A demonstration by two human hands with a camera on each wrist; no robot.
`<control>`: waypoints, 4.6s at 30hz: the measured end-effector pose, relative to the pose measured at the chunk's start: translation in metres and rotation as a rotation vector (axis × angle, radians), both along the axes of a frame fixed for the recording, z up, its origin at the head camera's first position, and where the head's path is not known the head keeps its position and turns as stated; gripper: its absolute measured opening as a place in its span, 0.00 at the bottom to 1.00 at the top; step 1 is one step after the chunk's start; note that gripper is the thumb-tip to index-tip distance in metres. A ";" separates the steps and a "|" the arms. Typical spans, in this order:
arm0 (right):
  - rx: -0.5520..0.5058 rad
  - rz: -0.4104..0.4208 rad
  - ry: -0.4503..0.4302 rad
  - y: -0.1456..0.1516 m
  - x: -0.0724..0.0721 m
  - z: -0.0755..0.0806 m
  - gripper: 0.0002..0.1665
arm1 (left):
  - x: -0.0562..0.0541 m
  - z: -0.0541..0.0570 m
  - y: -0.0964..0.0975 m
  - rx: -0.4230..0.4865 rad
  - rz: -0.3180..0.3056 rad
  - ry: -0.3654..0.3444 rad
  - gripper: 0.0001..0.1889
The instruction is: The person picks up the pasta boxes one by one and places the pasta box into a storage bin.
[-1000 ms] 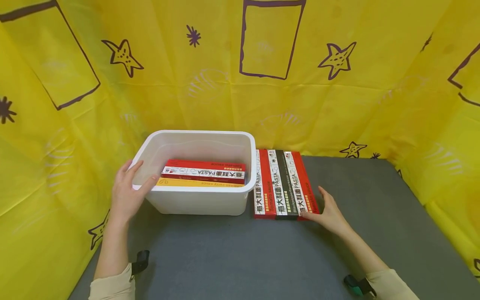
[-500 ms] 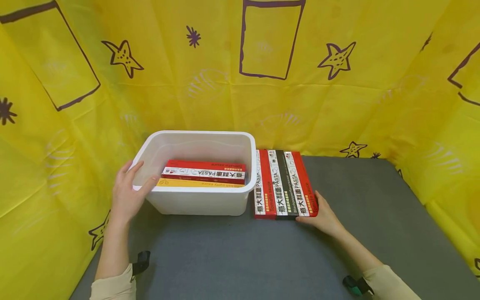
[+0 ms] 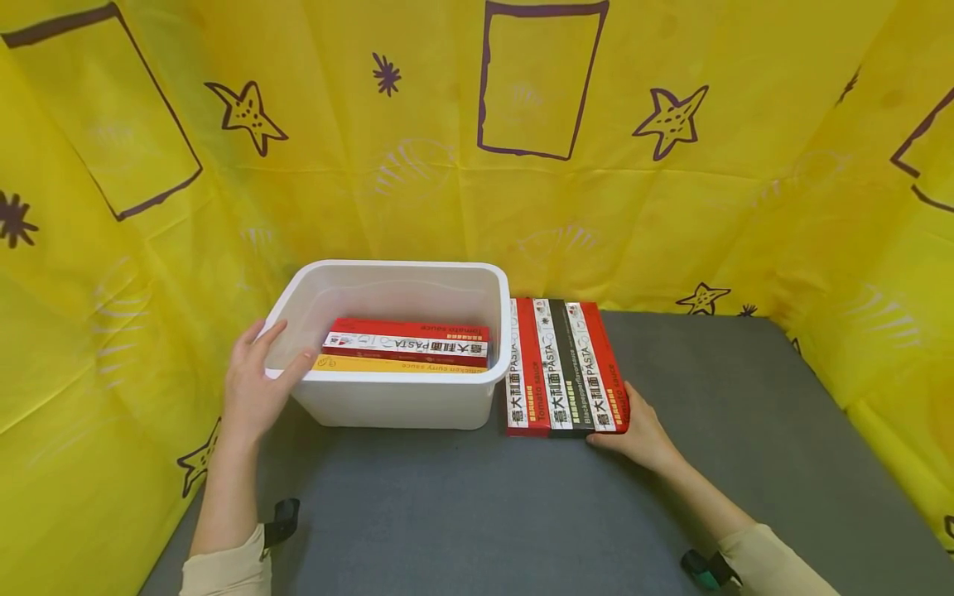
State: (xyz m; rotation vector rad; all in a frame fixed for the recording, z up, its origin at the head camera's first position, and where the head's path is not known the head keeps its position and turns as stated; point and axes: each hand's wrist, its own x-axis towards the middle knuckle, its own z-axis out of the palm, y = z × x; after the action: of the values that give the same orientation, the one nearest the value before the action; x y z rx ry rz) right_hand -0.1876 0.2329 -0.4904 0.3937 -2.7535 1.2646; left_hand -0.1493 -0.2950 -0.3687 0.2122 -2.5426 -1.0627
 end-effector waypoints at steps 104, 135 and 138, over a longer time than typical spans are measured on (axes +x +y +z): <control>-1.049 -0.059 -0.007 -0.004 0.039 0.111 0.34 | 0.000 -0.002 0.003 0.025 0.004 0.067 0.34; -1.021 0.429 0.008 -0.048 0.030 0.132 0.35 | 0.001 -0.001 0.004 0.043 0.010 0.064 0.34; -1.014 0.461 -0.010 -0.051 0.027 0.133 0.35 | 0.001 -0.001 0.004 0.047 0.011 0.068 0.33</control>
State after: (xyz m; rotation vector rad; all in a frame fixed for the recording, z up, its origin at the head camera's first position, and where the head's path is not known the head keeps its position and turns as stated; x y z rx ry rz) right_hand -0.1606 0.1822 -0.3579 0.8882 -1.6844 2.4896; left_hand -0.1483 -0.2913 -0.3699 0.1981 -2.4553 -1.1070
